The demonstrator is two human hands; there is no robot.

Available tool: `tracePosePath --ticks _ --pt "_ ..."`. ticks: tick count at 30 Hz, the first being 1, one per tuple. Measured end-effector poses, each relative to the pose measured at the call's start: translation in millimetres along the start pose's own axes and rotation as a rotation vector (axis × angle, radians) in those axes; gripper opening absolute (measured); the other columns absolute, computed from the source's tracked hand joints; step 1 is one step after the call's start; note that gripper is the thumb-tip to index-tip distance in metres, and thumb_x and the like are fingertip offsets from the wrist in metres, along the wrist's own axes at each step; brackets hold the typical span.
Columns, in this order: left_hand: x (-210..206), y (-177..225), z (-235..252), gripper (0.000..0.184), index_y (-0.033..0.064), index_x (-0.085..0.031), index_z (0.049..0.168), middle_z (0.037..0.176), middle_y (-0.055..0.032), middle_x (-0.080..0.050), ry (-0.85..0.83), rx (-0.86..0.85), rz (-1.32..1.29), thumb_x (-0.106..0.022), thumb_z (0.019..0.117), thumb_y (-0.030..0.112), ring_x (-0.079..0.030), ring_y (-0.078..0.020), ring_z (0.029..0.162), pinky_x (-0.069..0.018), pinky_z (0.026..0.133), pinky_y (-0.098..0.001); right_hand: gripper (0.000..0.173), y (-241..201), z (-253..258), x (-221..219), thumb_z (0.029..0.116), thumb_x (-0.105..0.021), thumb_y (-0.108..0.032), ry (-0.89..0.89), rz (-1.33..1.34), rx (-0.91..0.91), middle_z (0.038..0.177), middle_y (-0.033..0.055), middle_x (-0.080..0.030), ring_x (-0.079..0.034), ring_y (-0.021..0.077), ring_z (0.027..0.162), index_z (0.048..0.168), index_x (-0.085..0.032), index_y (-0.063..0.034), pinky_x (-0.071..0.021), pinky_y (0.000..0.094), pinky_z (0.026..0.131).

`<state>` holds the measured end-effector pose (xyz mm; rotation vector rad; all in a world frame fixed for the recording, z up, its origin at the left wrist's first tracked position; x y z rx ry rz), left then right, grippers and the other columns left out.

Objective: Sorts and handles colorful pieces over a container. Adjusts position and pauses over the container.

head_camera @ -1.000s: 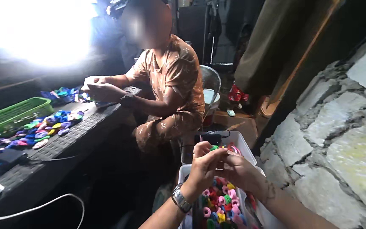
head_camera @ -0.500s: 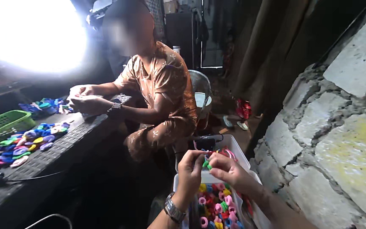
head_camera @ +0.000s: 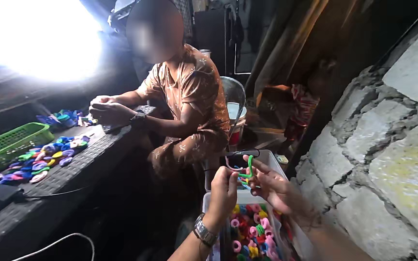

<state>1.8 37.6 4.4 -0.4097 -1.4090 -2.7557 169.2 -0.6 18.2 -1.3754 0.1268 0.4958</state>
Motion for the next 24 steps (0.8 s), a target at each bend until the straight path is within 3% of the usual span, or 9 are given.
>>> tracePosePath --ticks 2,5,7,10,12,14,15,19,24 --pt "1 -3 2 0.025 0.0003 -0.065 0.092 0.085 -0.0032 -0.059 -0.052 0.048 0.061 -0.049 0.1044 0.016 -0.058 -0.0046 0.077 -0.0504 0.073 -0.02 0.03 2 1 6 0.0939 -0.071 -0.035 -0.065 0.221 0.044 0.098 -0.0033 -0.069 -0.066 0.0069 0.081 0.119 -0.072 -0.0197 -0.0585 0.0251 0.075" --pt "5 -8 3 0.033 0.0015 -0.072 0.108 0.11 -0.0021 -0.068 -0.138 0.08 -0.41 -0.046 0.1067 0.022 -0.063 -0.0039 0.093 -0.0534 0.081 -0.0217 0.025 6 4 11 0.1019 -0.056 -0.036 -0.02 0.358 0.047 0.087 -0.0056 -0.067 -0.065 0.0054 0.077 0.091 -0.073 -0.0214 -0.0579 0.0239 0.075" --pt "6 -7 3 0.037 0.0078 -0.075 0.117 0.123 -0.0042 -0.071 -0.294 0.052 -0.863 -0.054 0.1047 0.036 -0.066 -0.0102 0.11 -0.0538 0.095 -0.0281 0.036 6 6 8 0.1059 -0.041 -0.026 0.077 0.353 -0.035 0.077 -0.0052 -0.063 -0.06 0.0042 0.069 0.084 -0.068 -0.0184 -0.0542 0.022 0.069" --pt "3 -4 3 0.03 0.0188 -0.079 0.101 0.109 0.0025 -0.074 -0.339 0.039 -1.069 -0.059 0.1017 0.04 -0.067 -0.0084 0.106 -0.0529 0.095 -0.0266 0.032 10 4 4 0.1057 -0.043 -0.023 0.062 0.356 -0.068 0.078 -0.003 -0.064 -0.061 0.0051 0.069 0.087 -0.068 -0.0158 -0.0546 0.0228 0.07" --pt "3 -1 2 0.027 0.0148 -0.076 0.111 0.114 0.0015 -0.072 -0.219 0.087 -0.909 -0.058 0.1037 0.033 -0.067 -0.0084 0.104 -0.0548 0.093 -0.0276 0.021 12 4 6 0.1009 -0.057 -0.028 0.001 0.326 0.013 0.08 -0.0037 -0.065 -0.062 0.0052 0.073 0.09 -0.073 -0.0188 -0.0544 0.0235 0.071" --pt "4 0 2 0.028 0.0006 -0.064 0.127 0.121 -0.0057 -0.067 -0.183 0.125 -0.531 -0.054 0.1021 0.011 -0.066 -0.0099 0.106 -0.0553 0.094 -0.0291 0.013 13 3 4 0.0949 -0.067 -0.029 0.018 0.272 0.075 0.08 -0.0047 -0.067 -0.063 0.0045 0.072 0.092 -0.076 -0.0213 -0.0554 0.0227 0.071" --pt "1 2 2 0.029 -0.0022 -0.064 0.127 0.121 -0.0085 -0.067 -0.198 0.144 -0.328 -0.057 0.1002 0.007 -0.067 -0.0102 0.105 -0.0561 0.094 -0.0287 0.011 12 2 5 0.094 -0.069 -0.028 0.053 0.239 0.1 0.082 -0.0038 -0.068 -0.063 0.0047 0.072 0.094 -0.077 -0.0213 -0.0561 0.0226 0.07" --pt "-3 6 0 0.02 -0.0019 -0.074 0.105 0.096 -0.0123 -0.07 -0.256 0.06 0.117 -0.06 0.0998 0.012 -0.067 -0.0148 0.088 -0.0553 0.083 -0.03 0.023 10 7 5 0.1032 -0.05 -0.021 0.264 0.226 0.119 0.082 -0.0019 -0.07 -0.067 0.0068 0.069 0.099 -0.073 -0.0197 -0.0594 0.024 0.067" --pt "-6 6 0 0.026 -0.0011 -0.074 0.093 0.088 -0.0123 -0.068 -0.335 -0.098 0.151 -0.054 0.1023 0.014 -0.067 -0.0214 0.085 -0.0561 0.08 -0.0397 0.034 0 9 9 0.1088 -0.033 -0.021 0.453 0.229 0.138 0.09 -0.0061 -0.071 -0.068 0.006 0.073 0.102 -0.067 -0.024 -0.0591 0.0229 0.067"
Point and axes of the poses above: each hand's wrist, its own z-axis towards the middle knuckle, its own x-axis out of the back of the hand, y = z × x, the point moved 2 cm from there along z, towards the middle knuckle
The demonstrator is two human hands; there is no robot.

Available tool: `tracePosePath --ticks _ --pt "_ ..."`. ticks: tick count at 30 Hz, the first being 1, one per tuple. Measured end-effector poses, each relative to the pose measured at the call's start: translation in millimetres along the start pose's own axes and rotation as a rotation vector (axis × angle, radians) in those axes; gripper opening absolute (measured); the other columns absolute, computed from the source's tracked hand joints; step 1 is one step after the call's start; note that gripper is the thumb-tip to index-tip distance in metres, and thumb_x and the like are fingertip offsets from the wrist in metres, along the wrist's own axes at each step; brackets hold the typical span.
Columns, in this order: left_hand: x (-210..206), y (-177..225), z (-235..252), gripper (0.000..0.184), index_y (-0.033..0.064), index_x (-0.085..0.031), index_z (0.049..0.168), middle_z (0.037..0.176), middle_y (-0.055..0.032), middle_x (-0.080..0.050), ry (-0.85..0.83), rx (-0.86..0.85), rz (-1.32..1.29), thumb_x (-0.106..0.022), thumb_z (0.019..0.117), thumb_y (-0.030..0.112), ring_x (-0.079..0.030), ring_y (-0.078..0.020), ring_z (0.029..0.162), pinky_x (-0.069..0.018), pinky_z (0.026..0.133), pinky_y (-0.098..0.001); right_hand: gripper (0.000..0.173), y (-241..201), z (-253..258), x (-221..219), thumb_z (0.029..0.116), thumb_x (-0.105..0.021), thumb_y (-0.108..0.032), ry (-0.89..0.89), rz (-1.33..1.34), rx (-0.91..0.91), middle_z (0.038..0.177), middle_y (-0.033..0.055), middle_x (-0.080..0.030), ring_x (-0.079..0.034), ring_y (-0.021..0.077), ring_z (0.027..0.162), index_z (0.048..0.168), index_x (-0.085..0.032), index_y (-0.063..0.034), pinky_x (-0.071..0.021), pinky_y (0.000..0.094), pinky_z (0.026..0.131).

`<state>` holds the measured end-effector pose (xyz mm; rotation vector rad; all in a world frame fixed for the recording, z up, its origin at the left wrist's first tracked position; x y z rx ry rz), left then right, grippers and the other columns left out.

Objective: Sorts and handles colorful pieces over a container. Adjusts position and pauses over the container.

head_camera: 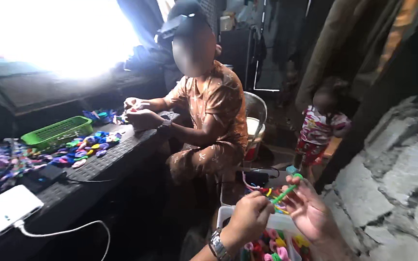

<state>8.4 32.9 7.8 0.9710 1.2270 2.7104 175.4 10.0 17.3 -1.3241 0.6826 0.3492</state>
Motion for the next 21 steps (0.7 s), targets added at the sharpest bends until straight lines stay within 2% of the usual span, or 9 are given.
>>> tracePosePath --ticks 2,7,10,13,16,19,21 --pt "-4 -2 -1 0.031 0.0006 -0.074 0.088 0.083 -0.0095 -0.068 0.003 -0.077 -0.018 -0.052 0.104 0.017 -0.066 -0.0189 0.08 -0.0545 0.076 -0.0387 0.037 -2 1 1 0.1103 -0.031 -0.023 0.043 0.043 0.007 0.093 -0.0069 -0.071 -0.067 0.0058 0.073 0.101 -0.067 -0.0246 -0.0589 0.0235 0.068" --pt "1 -4 -2 0.047 0.0022 -0.069 0.072 0.069 -0.0056 -0.062 0.08 -0.148 -0.065 -0.049 0.1066 0.026 -0.061 -0.0162 0.075 -0.0493 0.078 -0.037 0.034 -5 5 -3 0.1125 -0.03 -0.025 0.169 0.084 -0.02 0.079 -0.0049 -0.067 -0.062 0.0044 0.059 0.102 -0.061 -0.0189 -0.0563 0.0205 0.056" --pt "2 -4 -2 0.051 0.0029 -0.066 0.068 0.064 -0.0042 -0.058 0.043 -0.136 -0.068 -0.047 0.1075 0.029 -0.059 -0.0142 0.068 -0.047 0.078 -0.0367 0.032 -6 8 -3 0.1126 -0.03 -0.024 0.195 0.139 -0.045 0.075 -0.0055 -0.063 -0.059 0.0032 0.055 0.102 -0.06 -0.0175 -0.0551 0.0189 0.053" --pt "-1 -3 -3 0.052 0.0029 -0.064 0.066 0.063 -0.004 -0.057 -0.024 -0.122 -0.077 -0.046 0.1077 0.028 -0.056 -0.0138 0.065 -0.0451 0.078 -0.0375 0.031 -6 10 0 0.1119 -0.033 -0.02 0.246 0.101 0.002 0.07 -0.0073 -0.058 -0.054 0.0006 0.051 0.096 -0.059 -0.0157 -0.0514 0.0153 0.051" --pt "1 -3 -2 0.051 0.0015 -0.064 0.066 0.062 -0.0044 -0.057 -0.058 -0.157 -0.131 -0.046 0.1075 0.026 -0.056 -0.0136 0.066 -0.0449 0.079 -0.0363 0.024 -7 11 0 0.1118 -0.034 -0.016 0.28 -0.072 0.142 0.067 -0.0081 -0.053 -0.05 -0.0001 0.05 0.1 -0.054 -0.013 -0.0472 0.0138 0.049" --pt "3 -5 1 0.051 0.0019 -0.063 0.066 0.064 -0.0034 -0.056 -0.037 -0.185 -0.161 -0.046 0.1076 0.025 -0.056 -0.012 0.068 -0.0451 0.079 -0.0337 0.019 -8 16 8 0.1069 -0.037 -0.01 0.218 -0.453 0.37 0.076 -0.0066 -0.056 -0.054 -0.0014 0.057 0.109 -0.054 -0.0011 -0.0508 0.0152 0.056" --pt "4 -8 1 0.048 0.0023 -0.065 0.068 0.066 -0.0034 -0.058 0.011 -0.134 -0.096 -0.047 0.1062 0.025 -0.058 -0.0127 0.069 -0.0479 0.076 -0.035 0.024 -9 21 14 0.105 -0.039 -0.01 0.195 -0.656 0.398 0.081 -0.0018 -0.058 -0.056 0.0006 0.061 0.114 -0.055 0.0064 -0.0527 0.0193 0.06"
Point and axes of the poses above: each hand's wrist, its own z-axis towards the middle knuckle, its own x-axis out of the back of the hand, y = z × x, the point moved 2 cm from there along z, towards the middle knuckle
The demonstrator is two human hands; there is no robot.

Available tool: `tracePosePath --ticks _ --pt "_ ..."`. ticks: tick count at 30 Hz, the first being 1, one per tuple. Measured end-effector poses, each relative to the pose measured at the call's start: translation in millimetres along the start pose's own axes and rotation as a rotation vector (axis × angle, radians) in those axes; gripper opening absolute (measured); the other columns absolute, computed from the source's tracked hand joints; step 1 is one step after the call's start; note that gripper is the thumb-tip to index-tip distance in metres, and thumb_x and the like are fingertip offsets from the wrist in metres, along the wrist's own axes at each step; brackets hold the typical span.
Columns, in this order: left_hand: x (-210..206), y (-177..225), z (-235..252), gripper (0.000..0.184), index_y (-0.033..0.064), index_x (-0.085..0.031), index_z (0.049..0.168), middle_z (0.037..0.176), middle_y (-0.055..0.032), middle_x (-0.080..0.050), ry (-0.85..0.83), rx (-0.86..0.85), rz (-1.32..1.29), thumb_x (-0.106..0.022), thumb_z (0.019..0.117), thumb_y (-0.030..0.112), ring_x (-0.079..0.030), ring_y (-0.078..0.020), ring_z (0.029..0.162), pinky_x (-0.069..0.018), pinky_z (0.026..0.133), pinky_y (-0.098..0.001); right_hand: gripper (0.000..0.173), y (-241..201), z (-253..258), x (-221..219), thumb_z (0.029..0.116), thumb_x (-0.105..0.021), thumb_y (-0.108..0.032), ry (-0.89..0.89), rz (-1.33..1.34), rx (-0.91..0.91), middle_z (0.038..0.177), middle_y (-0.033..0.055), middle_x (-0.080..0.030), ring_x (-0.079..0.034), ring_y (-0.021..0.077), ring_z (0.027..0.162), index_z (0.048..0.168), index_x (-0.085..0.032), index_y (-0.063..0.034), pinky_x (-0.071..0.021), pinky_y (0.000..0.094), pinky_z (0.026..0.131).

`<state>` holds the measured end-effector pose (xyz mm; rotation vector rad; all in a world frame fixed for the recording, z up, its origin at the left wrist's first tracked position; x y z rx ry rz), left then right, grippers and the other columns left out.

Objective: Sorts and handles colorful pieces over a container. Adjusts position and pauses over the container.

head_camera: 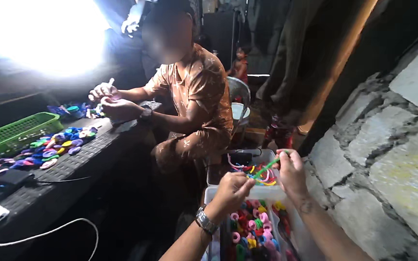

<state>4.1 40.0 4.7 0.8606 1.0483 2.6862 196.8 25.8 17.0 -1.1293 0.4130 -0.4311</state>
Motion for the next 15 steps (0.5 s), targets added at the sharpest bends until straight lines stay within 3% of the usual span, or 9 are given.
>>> tracePosePath --ticks 3,5,6,8,10,11,13,15 --pt "6 -4 1 0.042 0.0007 -0.071 0.076 0.072 -0.006 -0.061 0.059 0.247 0.167 -0.051 0.1043 0.025 -0.061 -0.0163 0.071 -0.0525 0.071 -0.0376 0.025 5 7 7 0.106 -0.045 -0.011 -0.093 -0.188 -0.119 0.088 0.0058 -0.063 -0.059 0.007 0.067 0.116 -0.06 0.0057 -0.0528 0.0252 0.064" --pt "10 -9 4 0.04 0.0008 -0.074 0.09 0.085 -0.0114 -0.065 -0.021 0.481 0.292 -0.051 0.1052 0.029 -0.065 -0.0236 0.082 -0.053 0.08 -0.045 0.022 10 10 12 0.1047 -0.05 -0.011 -0.16 -0.405 -0.132 0.091 0.0104 -0.067 -0.063 0.0134 0.074 0.114 -0.064 0.0036 -0.0533 0.0316 0.071" --pt "11 -12 5 0.038 0.0005 -0.074 0.101 0.099 -0.0157 -0.067 -0.115 0.598 0.328 -0.051 0.1063 0.031 -0.066 -0.0288 0.094 -0.0524 0.088 -0.0498 0.023 11 10 13 0.1038 -0.051 -0.01 -0.214 -0.549 -0.126 0.096 0.0146 -0.069 -0.066 0.0204 0.082 0.115 -0.066 0.0035 -0.0543 0.039 0.078" --pt "8 -19 6 0.039 0.003 -0.068 0.125 0.126 -0.02 -0.063 -0.276 0.756 0.375 -0.053 0.1056 0.033 -0.063 -0.0345 0.116 -0.0491 0.101 -0.0555 0.03 10 7 10 0.1035 -0.052 -0.014 -0.366 -0.859 -0.16 0.117 0.0221 -0.068 -0.067 0.0351 0.106 0.128 -0.063 0.0005 -0.0521 0.0533 0.093" --pt "5 -17 5 0.051 0.0042 -0.055 0.143 0.141 -0.0221 -0.055 -0.299 0.8 0.381 -0.058 0.1029 0.035 -0.059 -0.0367 0.125 -0.0468 0.106 -0.0562 0.042 8 -2 1 0.1007 -0.059 -0.018 -0.472 -1.075 -0.131 0.138 0.0259 -0.055 -0.055 0.045 0.126 0.14 -0.056 -0.002 -0.0472 0.0618 0.101" --pt "6 -16 5 0.056 0.0037 -0.05 0.147 0.143 -0.0225 -0.053 -0.268 0.789 0.355 -0.06 0.1019 0.035 -0.058 -0.0361 0.127 -0.0471 0.106 -0.0539 0.044 8 -8 -2 0.0987 -0.063 -0.019 -0.475 -1.12 -0.064 0.139 0.0274 -0.054 -0.053 0.0481 0.127 0.139 -0.057 -0.0019 -0.0468 0.0644 0.099" --pt "12 -14 7 0.056 0.002 -0.05 0.147 0.145 -0.0236 -0.05 -0.158 0.737 0.299 -0.062 0.1008 0.032 -0.055 -0.036 0.129 -0.0468 0.108 -0.0498 0.035 4 -19 -8 0.097 -0.067 -0.019 -0.529 -1.117 0.082 0.127 0.0271 -0.061 -0.059 0.0475 0.117 0.126 -0.065 0.0005 -0.0505 0.0627 0.093" --pt "24 -15 12 0.047 0.004 -0.061 0.137 0.147 -0.0238 -0.048 0.031 0.656 0.318 -0.065 0.0983 0.03 -0.05 -0.0401 0.133 -0.0436 0.109 -0.0528 0.024 -2 -25 -12 0.0985 -0.063 -0.018 -0.838 -0.989 0.152 0.107 0.0239 -0.068 -0.067 0.0404 0.103 0.106 -0.07 0.0036 -0.0535 0.0565 0.089"
Point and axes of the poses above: each hand's wrist, its own z-axis towards the middle knuckle, its own x-axis out of the back of the hand, y = z × x, the point moved 2 cm from there along z, towards the middle knuckle
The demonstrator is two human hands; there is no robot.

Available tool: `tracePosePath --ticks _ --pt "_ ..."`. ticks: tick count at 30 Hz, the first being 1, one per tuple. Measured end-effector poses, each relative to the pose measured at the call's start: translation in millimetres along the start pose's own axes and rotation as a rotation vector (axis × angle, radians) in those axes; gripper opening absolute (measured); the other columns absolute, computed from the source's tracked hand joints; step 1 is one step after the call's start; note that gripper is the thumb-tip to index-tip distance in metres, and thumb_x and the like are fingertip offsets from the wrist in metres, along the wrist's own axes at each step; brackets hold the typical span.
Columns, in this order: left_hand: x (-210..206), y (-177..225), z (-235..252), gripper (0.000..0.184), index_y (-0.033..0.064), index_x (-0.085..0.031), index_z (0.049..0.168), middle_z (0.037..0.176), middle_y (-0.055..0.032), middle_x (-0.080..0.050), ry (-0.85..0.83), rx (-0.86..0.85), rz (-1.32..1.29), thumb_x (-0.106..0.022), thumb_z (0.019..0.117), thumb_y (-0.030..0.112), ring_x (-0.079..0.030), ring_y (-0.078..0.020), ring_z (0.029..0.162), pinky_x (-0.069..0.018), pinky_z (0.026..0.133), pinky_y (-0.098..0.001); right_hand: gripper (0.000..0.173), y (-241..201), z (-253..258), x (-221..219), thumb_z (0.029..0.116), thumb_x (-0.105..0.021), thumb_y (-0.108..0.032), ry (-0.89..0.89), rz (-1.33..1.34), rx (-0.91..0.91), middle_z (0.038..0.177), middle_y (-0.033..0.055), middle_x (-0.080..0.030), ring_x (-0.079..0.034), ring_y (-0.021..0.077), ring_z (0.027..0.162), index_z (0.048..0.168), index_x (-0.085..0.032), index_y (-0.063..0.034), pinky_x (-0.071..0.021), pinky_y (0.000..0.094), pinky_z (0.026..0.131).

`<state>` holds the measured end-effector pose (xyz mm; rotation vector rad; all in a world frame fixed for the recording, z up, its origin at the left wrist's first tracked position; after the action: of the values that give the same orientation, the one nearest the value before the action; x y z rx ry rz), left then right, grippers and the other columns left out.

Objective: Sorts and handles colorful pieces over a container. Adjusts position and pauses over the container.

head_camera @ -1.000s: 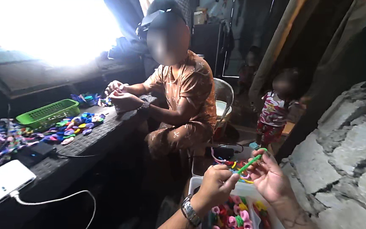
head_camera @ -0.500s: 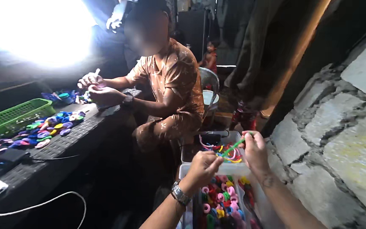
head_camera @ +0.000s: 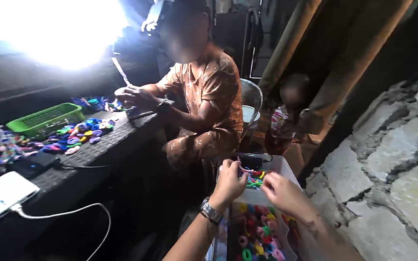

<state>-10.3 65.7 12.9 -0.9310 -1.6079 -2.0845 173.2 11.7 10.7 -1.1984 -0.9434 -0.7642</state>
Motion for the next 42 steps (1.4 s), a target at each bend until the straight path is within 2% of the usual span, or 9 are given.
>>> tracePosePath --ticks 5,7,10,12,21,24,30,34,42 --pt "25 -10 25 0.049 0.0114 -0.059 0.141 0.168 -0.029 -0.008 0.315 0.121 0.0 -0.065 0.096 0.03 -0.003 -0.0528 0.154 -0.0138 0.119 -0.0707 0.038 -14 -9 -37 0.0977 -0.069 -0.029 -0.686 0.036 0.27 0.12 0.0247 -0.067 -0.066 0.0412 0.107 0.126 -0.068 -0.0031 -0.05 0.061 0.094" --pt "21 -15 31 0.039 0.0088 -0.065 0.133 0.165 -0.0248 -0.025 0.165 0.141 -0.035 -0.062 0.099 0.027 -0.016 -0.0471 0.154 -0.0214 0.122 -0.0613 0.059 -15 -14 -52 0.0938 -0.073 -0.034 -0.792 -0.147 0.204 0.143 0.0236 -0.054 -0.059 0.0453 0.121 0.147 -0.055 -0.0157 -0.0475 0.0652 0.098" --pt "14 -1 23 0.03 0.0007 -0.067 0.123 0.141 -0.0201 -0.055 -0.046 -0.035 -0.244 -0.055 0.1027 0.02 -0.056 -0.0284 0.129 -0.0474 0.106 -0.0431 0.044 -23 -20 -59 0.0932 -0.073 -0.024 -0.871 -0.273 0.198 0.131 0.0254 -0.061 -0.06 0.0476 0.118 0.133 -0.064 -0.0073 -0.0469 0.0688 0.094" --pt "10 20 11 0.031 0.0007 -0.066 0.124 0.143 -0.0188 -0.055 -0.186 -0.178 -0.152 -0.057 0.1026 0.021 -0.058 -0.0274 0.127 -0.0489 0.106 -0.0437 0.034 -33 -25 -61 0.0984 -0.064 -0.015 -0.9 -0.303 0.221 0.13 0.0277 -0.062 -0.059 0.0485 0.121 0.13 -0.064 -0.0022 -0.044 0.0692 0.098" --pt "-32 33 -18 0.028 -0.002 -0.071 0.116 0.118 -0.019 -0.068 -0.442 -0.752 -0.184 -0.054 0.1051 0.018 -0.065 -0.0284 0.113 -0.0517 0.1 -0.0443 0.037 -24 -24 -11 0.1034 -0.057 -0.028 -0.495 0.101 0.141 0.124 0.0243 -0.066 -0.062 0.0373 0.119 0.124 -0.066 0.0019 -0.0439 0.0567 0.105" --pt "-26 30 -18 0.032 -0.005 -0.068 0.119 0.117 -0.0211 -0.067 -0.397 -0.714 -0.274 -0.051 0.106 0.019 -0.065 -0.0281 0.111 -0.0517 0.1 -0.0429 0.029 -7 -25 -6 0.0919 -0.073 -0.024 -0.282 0.424 0.14 0.106 0.0067 -0.072 -0.066 0.011 0.1 0.113 -0.072 -0.0035 -0.0528 0.0335 0.094" --pt "-15 32 -33 0.053 0.0024 -0.051 0.145 0.147 -0.0223 -0.047 -0.361 -0.373 -0.354 -0.064 0.0996 0.027 -0.056 -0.0279 0.127 -0.0526 0.1 -0.0424 0.014 1 -17 3 0.084 -0.07 -0.015 0.037 0.759 0.114 0.086 -0.0045 -0.07 -0.066 0.0019 0.076 0.096 -0.069 -0.0085 -0.0571 0.023 0.07" --pt "-16 29 -35 0.057 0.0004 -0.031 0.154 0.132 -0.02 -0.059 -0.524 -0.266 -0.484 -0.055 0.1048 0.017 -0.07 -0.0208 0.101 -0.0591 0.088 -0.0389 0.011 -3 -15 1 0.0907 -0.067 -0.012 0.162 0.908 0.023 0.089 -0.0014 -0.069 -0.066 0.0057 0.073 0.101 -0.066 -0.0072 -0.0566 0.0225 0.064" --pt "-19 19 -30 0.032 -0.0039 -0.046 0.133 0.105 -0.0107 -0.061 -0.423 -0.371 -0.525 -0.049 0.1053 0.011 -0.062 -0.0095 0.078 -0.0549 0.072 -0.0275 0.013 1 -15 -4 0.0883 -0.067 -0.008 0.193 1.185 0.095 0.092 -0.0003 -0.071 -0.064 0.0046 0.073 0.101 -0.066 -0.01 -0.0528 0.0193 0.063"
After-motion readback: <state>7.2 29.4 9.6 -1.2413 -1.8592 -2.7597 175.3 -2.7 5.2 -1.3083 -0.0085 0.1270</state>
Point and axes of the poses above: each hand's wrist, its own z-axis towards the middle knuckle, its own x-axis out of the back of the hand, y = z × x, the point moved 2 cm from there along z, towards the middle knuckle
